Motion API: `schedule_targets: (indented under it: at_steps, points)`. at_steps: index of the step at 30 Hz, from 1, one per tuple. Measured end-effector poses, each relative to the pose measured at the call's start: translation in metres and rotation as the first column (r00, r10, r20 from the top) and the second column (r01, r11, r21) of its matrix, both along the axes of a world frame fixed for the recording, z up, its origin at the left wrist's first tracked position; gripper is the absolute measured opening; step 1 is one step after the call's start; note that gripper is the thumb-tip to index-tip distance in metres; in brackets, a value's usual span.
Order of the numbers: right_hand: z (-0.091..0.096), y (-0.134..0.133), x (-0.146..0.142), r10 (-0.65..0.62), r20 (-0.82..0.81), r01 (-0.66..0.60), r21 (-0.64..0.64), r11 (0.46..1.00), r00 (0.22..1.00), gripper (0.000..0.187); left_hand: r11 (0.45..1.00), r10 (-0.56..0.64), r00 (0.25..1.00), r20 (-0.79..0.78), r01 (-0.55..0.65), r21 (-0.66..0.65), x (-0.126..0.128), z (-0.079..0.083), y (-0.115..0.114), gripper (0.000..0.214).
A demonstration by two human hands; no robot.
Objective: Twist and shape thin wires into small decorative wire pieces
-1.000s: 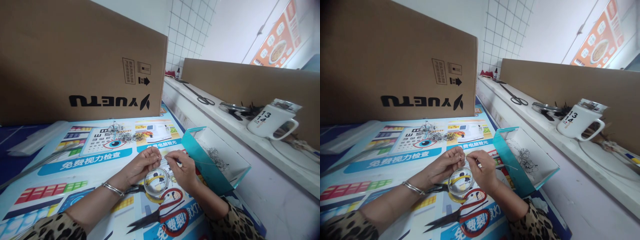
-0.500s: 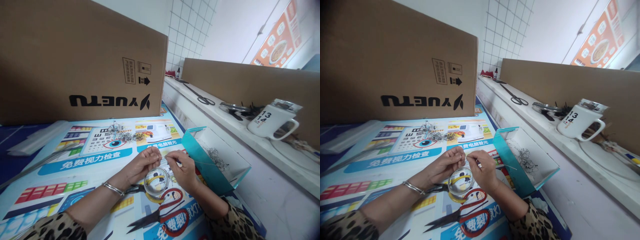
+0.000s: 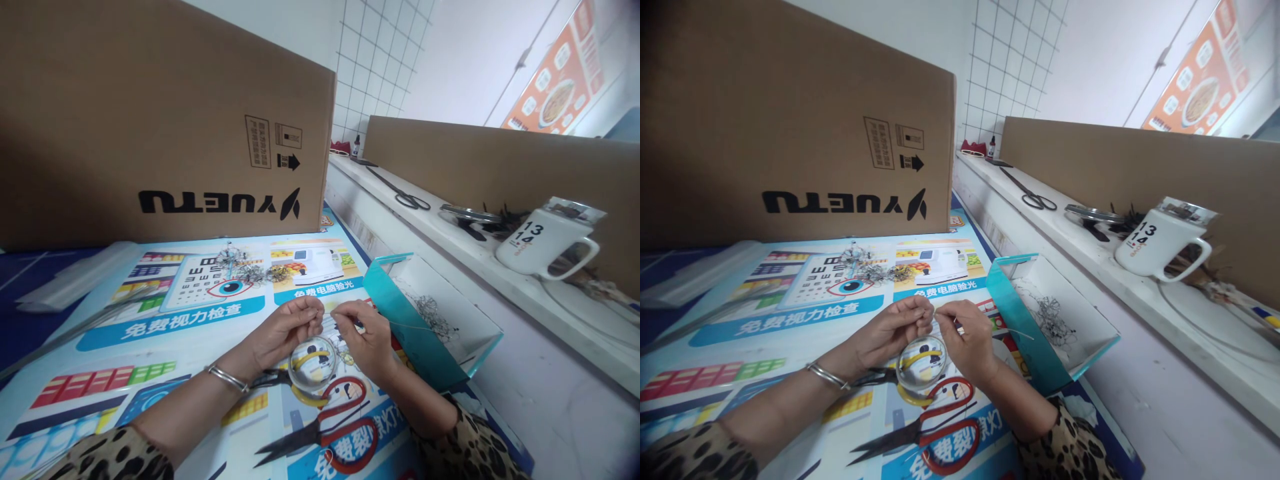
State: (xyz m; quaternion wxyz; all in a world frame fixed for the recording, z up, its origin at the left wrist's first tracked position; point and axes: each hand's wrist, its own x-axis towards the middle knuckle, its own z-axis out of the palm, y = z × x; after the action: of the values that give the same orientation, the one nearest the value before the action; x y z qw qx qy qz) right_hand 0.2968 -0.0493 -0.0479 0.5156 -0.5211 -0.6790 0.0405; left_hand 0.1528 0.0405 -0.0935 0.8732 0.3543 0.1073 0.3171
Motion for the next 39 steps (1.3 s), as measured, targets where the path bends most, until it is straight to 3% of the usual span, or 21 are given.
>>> schedule_targets:
  at_steps: [16,39]
  points:
    - [-0.0025,0.0009,0.0001,-0.007,-0.058,0.005,-0.025,1.000,0.998,0.012,0.997,-0.078,0.995,0.062,0.080,-0.018,-0.0004,0.0058,-0.0031,0.012]
    - [-0.0045,0.0022,0.0004,0.019,-0.043,-0.019,-0.009,1.000,0.999,0.010,0.995,-0.077,0.997,0.028,0.075,0.067,-0.0009,-0.0016,-0.0004,0.006]
